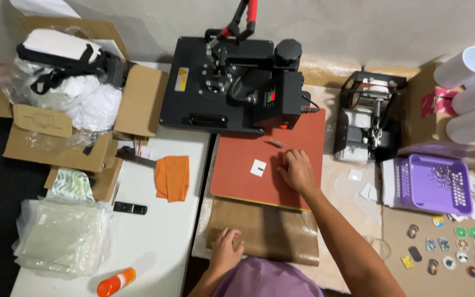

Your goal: Using a heat press machine to apply small transfers or labels, including positioning the items, operating the press lever, and peeling off the backing.

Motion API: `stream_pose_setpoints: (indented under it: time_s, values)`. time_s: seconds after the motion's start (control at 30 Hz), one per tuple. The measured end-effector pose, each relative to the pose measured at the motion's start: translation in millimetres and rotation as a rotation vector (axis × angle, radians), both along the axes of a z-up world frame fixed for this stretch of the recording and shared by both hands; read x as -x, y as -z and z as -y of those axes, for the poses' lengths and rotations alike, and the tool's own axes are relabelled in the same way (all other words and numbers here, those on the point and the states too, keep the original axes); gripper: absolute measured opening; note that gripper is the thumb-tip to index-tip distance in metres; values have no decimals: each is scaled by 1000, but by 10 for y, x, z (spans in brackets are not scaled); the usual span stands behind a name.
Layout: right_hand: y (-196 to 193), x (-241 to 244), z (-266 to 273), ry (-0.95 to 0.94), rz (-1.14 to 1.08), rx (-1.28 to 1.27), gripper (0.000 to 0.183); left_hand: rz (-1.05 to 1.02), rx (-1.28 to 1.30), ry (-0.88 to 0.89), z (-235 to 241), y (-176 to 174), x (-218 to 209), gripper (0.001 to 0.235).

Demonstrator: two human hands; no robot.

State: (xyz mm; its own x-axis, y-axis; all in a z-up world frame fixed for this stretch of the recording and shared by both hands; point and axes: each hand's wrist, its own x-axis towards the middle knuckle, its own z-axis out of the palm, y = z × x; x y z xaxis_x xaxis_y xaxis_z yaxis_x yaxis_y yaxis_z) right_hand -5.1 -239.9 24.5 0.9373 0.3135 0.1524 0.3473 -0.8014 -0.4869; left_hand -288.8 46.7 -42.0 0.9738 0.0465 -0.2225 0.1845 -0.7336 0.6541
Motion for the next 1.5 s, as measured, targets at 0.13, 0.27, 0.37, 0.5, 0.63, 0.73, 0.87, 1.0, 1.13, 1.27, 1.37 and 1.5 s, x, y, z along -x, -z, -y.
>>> stream_pose_setpoints:
  time_s: [0.13, 0.27, 0.37, 0.5, 0.63, 0.73, 0.87, 1.0, 1.13, 1.27, 1.37, 1.5]
  values:
    - [2, -90, -132, 157, 47, -4, 34, -93, -22, 81, -22, -131, -186, 23]
    - [118, -224, -240, 199, 218, 16, 32, -38, 14, 138, -84, -182, -321, 17]
    - [115, -219, -259, 225, 225, 41, 28, 49, 1, 123, -151, -182, -313, 16]
    - [51, 150, -177, 330, 300, 6, 35, 107, 87, 14, -331, -38, -179, 13]
    - [221, 1202, 104, 431, 308, -58, 38, -26, -11, -188, -552, 162, 8, 18]
    - [331, 2014, 317, 689, 45, -200, 24, -182, 31, -386, -757, 501, 44, 49]
    - [697, 2702, 677, 1034, -710, -192, 94, -367, 85, -375, -910, 687, -52, 54]
    - [625, 3044, 783, 1005, -964, -465, 43, -352, 247, -255, -1067, 624, -115, 33]
    - [318, 3177, 965, 899, -847, -819, 23, -179, 591, -168, -1306, -43, -112, 31]
    - [-382, 3020, 980, 690, -585, -1010, 19, -39, 753, -278, -1341, -752, -267, 20]
    - [-741, 2644, 877, 730, -468, -972, 19, -68, 824, -465, -1272, -670, -575, 23]
    - [-857, 1977, 682, 741, -309, -992, 17, -231, 863, -525, -1223, -85, -1088, 38]
